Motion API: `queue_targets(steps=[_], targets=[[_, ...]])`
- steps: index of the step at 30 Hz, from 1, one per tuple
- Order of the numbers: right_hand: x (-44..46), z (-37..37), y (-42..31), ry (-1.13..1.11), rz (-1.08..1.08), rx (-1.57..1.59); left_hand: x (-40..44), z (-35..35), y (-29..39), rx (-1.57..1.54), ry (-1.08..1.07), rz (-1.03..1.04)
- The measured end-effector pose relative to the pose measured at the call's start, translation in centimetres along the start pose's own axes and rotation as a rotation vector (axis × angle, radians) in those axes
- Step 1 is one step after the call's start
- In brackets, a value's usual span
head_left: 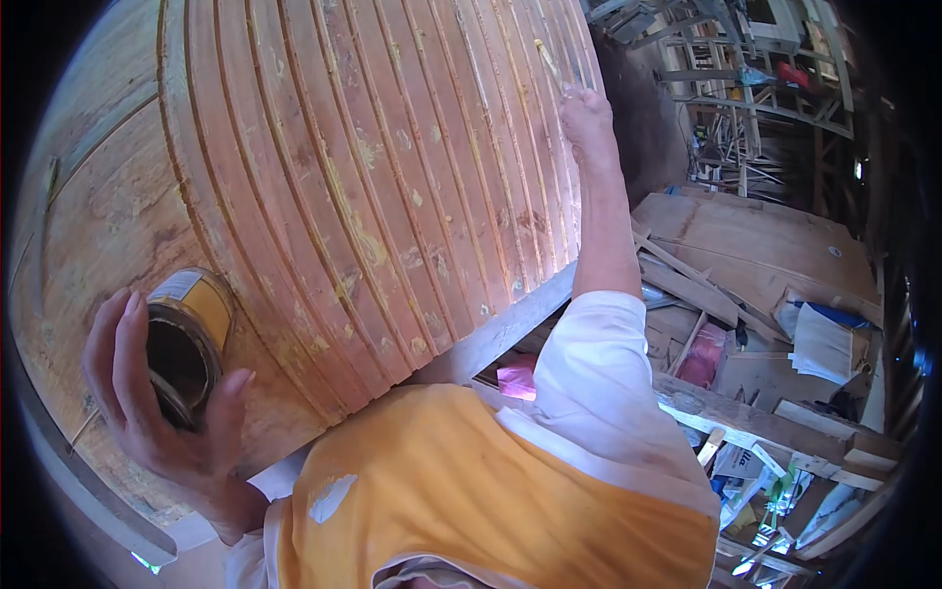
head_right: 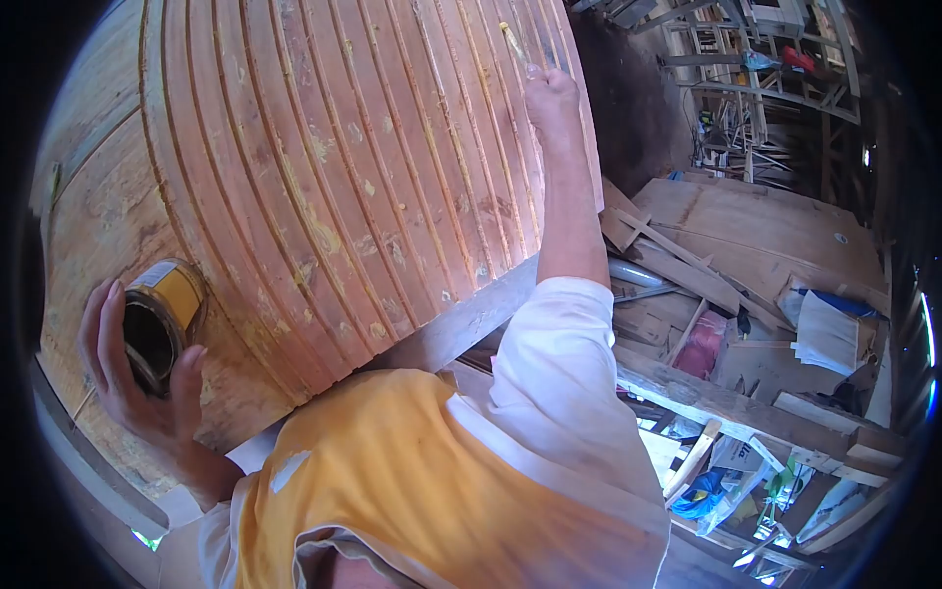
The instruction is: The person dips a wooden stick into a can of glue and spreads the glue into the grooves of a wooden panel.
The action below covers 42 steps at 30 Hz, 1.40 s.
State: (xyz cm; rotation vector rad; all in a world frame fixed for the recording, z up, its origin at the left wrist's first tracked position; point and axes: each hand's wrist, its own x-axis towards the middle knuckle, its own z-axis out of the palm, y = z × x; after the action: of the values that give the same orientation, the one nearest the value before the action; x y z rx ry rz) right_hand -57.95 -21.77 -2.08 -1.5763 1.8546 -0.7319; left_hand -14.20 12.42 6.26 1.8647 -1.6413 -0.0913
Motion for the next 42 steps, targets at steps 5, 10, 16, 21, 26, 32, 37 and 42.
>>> queue_targets(steps=[5,10,16,21,26,32,37,42], targets=[[-0.5,0.5,0.4,0.057,-0.040,-0.023,-0.1,0.1,-0.3,-0.014,0.006,0.009],[1.7,1.0,-0.4,-0.005,-0.003,-0.051,-0.2,0.1,-0.4,-0.033,0.008,0.017],[-2.7,-0.5,-0.6,0.007,0.138,-0.104,-0.1,0.2,-0.4,-0.064,0.039,0.001],[-1.1,-0.1,-2.7,-0.044,0.160,-0.026,-0.1,0.4,-0.3,-0.053,0.036,0.003],[-1.3,-0.6,-2.3,-0.016,0.094,-0.082,-0.1,0.3,-0.4,-0.059,0.035,0.004],[0.7,-0.6,-3.2,-0.092,0.140,0.027,-0.2,0.5,-0.6,-0.062,0.053,0.013],[-0.3,-1.6,-1.9,-0.051,0.151,-0.073,-0.2,0.1,-0.7,-0.058,0.025,0.011],[1.7,-1.5,-1.3,0.159,-0.277,-0.722,-0.3,0.4,-0.6,-0.066,0.032,0.003]])
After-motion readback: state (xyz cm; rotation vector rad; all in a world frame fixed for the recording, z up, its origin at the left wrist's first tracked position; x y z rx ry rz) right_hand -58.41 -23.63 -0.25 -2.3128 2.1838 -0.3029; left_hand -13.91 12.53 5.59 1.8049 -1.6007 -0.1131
